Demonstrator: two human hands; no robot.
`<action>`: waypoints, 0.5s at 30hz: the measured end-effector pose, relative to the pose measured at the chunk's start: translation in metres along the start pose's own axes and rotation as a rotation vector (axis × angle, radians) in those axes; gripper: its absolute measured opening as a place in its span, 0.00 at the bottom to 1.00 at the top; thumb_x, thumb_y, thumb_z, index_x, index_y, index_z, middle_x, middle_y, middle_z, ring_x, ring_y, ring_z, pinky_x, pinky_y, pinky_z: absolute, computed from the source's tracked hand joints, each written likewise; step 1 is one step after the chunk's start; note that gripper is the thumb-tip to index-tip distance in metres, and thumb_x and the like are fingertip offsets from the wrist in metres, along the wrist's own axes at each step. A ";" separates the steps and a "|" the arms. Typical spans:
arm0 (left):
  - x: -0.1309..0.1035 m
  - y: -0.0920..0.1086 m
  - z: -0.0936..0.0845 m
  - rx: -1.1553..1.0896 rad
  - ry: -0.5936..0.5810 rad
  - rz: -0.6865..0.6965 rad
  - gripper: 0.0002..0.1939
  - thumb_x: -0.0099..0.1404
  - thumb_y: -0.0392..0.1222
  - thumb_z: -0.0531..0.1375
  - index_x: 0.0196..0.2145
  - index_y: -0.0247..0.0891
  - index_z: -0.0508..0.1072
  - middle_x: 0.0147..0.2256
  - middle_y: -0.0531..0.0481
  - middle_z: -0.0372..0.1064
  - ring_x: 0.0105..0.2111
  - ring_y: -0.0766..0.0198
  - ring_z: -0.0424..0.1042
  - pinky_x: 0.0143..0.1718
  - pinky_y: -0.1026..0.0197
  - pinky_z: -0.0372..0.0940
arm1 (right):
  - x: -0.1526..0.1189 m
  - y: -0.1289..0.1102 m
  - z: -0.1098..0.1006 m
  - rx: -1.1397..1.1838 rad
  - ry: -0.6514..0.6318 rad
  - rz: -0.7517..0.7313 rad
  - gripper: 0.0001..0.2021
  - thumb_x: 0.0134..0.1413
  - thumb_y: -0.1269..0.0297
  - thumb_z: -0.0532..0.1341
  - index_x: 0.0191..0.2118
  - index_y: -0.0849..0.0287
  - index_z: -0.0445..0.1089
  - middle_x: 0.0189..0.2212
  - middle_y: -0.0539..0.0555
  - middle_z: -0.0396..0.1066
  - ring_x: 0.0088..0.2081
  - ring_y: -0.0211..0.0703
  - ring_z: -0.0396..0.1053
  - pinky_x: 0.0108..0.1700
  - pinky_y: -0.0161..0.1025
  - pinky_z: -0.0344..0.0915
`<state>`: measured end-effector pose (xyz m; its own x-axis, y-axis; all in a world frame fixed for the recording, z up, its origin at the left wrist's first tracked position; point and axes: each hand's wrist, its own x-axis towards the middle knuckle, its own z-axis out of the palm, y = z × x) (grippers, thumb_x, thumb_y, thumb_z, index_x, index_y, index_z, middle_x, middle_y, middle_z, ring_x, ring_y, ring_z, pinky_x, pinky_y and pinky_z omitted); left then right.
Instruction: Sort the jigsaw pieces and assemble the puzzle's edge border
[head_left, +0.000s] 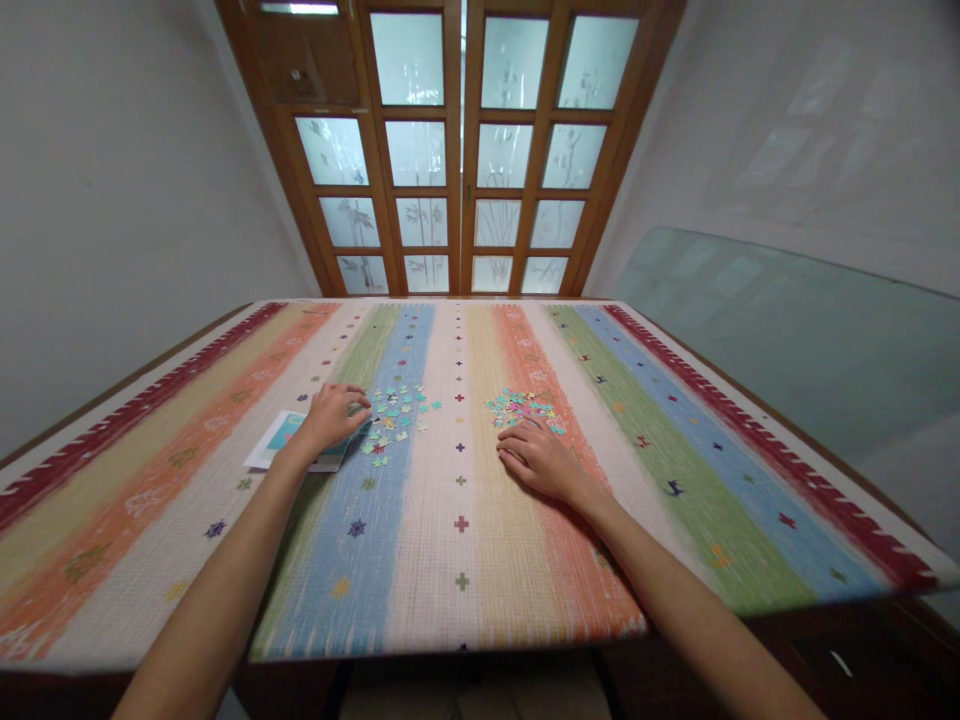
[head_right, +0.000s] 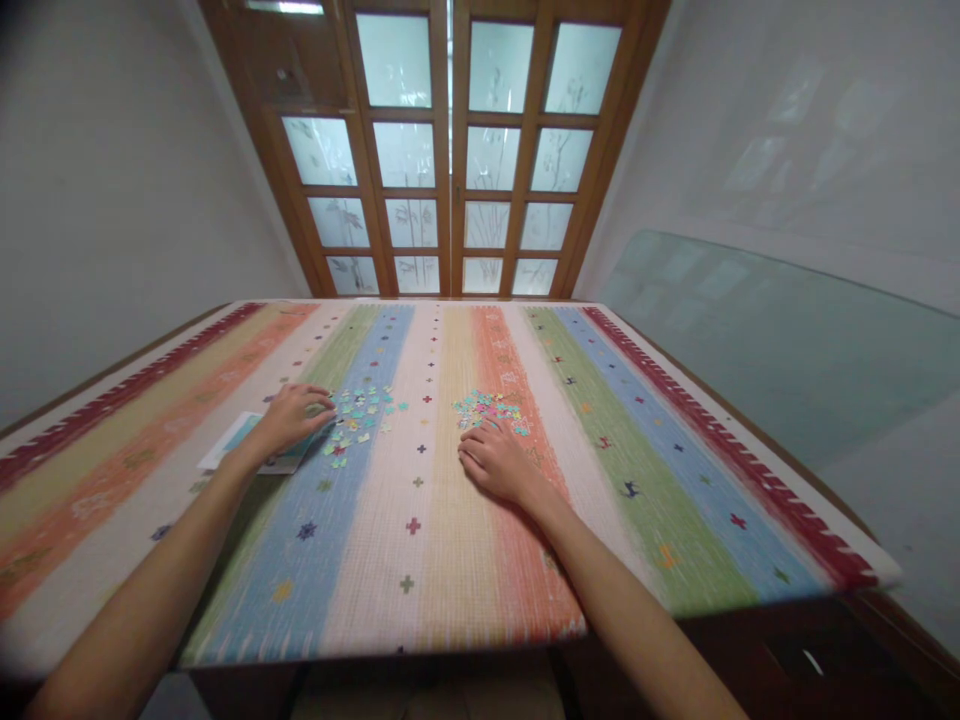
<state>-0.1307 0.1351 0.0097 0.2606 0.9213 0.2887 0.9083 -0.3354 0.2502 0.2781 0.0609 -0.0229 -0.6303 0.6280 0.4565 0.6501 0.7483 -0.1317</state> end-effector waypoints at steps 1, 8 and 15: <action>0.001 -0.001 0.002 -0.008 -0.014 0.005 0.14 0.61 0.52 0.60 0.35 0.43 0.82 0.48 0.42 0.77 0.50 0.44 0.71 0.56 0.42 0.62 | 0.000 0.000 0.000 -0.001 0.003 0.001 0.10 0.68 0.68 0.57 0.40 0.57 0.77 0.41 0.57 0.80 0.44 0.50 0.73 0.57 0.54 0.60; 0.000 -0.005 0.015 -0.016 -0.047 0.046 0.15 0.61 0.51 0.60 0.33 0.42 0.83 0.48 0.40 0.77 0.51 0.45 0.71 0.58 0.43 0.62 | 0.001 -0.003 0.000 -0.014 0.013 -0.006 0.12 0.70 0.68 0.56 0.38 0.57 0.77 0.40 0.57 0.79 0.43 0.50 0.71 0.56 0.53 0.59; -0.004 -0.004 0.015 0.000 -0.019 0.062 0.13 0.62 0.48 0.61 0.36 0.44 0.85 0.49 0.41 0.77 0.52 0.45 0.70 0.57 0.43 0.62 | 0.001 -0.004 -0.001 -0.021 0.022 -0.010 0.11 0.69 0.69 0.56 0.38 0.58 0.77 0.40 0.57 0.79 0.42 0.49 0.71 0.54 0.52 0.60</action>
<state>-0.1304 0.1362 -0.0063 0.3225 0.9025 0.2856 0.8904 -0.3916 0.2321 0.2755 0.0584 -0.0211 -0.6277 0.6152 0.4770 0.6524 0.7500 -0.1088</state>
